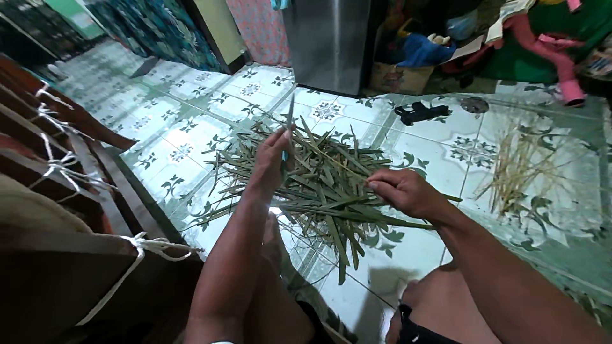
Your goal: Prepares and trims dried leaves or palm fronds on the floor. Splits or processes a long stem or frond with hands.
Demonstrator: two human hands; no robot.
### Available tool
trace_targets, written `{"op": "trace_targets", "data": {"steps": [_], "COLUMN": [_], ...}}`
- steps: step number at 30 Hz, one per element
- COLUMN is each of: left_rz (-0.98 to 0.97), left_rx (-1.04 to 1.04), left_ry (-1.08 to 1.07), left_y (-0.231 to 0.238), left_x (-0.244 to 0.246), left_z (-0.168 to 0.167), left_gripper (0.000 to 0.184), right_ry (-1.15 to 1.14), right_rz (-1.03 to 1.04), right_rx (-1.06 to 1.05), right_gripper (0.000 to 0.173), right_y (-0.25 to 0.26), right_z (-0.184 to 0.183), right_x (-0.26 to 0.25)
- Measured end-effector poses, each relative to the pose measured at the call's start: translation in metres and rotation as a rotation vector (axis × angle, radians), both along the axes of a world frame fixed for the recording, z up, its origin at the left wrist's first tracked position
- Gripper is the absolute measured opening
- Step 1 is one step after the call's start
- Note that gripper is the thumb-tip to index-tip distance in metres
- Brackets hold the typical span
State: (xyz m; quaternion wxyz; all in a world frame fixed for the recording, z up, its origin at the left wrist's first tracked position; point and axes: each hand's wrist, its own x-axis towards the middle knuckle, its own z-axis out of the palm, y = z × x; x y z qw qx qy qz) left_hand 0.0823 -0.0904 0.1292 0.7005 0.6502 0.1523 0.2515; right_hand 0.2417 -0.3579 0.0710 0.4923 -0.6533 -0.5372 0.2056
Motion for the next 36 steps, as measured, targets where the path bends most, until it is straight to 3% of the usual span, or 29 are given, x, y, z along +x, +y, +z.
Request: {"op": "trace_targets", "data": {"steps": [8,14,23,36], "left_rz": [0.150,0.156,-0.051,0.224], "left_rx": [-0.023,-0.049,-0.025,-0.097], "left_ry": [-0.110,-0.210,-0.169,-0.221], "left_y": [0.032,0.048,0.018,0.062], "left_x": [-0.025,-0.041,-0.016,-0.051], "left_z": [0.011,0.016,0.011,0.014], "left_gripper": [0.032,0.028,0.036,0.027], "right_ry": [-0.075,-0.121,-0.056,-0.159], "right_rz": [0.071,0.073,0.058,-0.045], "right_rx": [0.027,0.002,-0.131,-0.112], "right_gripper": [0.029,0.030,0.030,0.030], "right_y": [-0.031,-0.059,-0.057,-0.095], "right_z": [-0.001,-0.010,-0.019,-0.025], "right_x": [0.016,0.029,0.027,0.067]}}
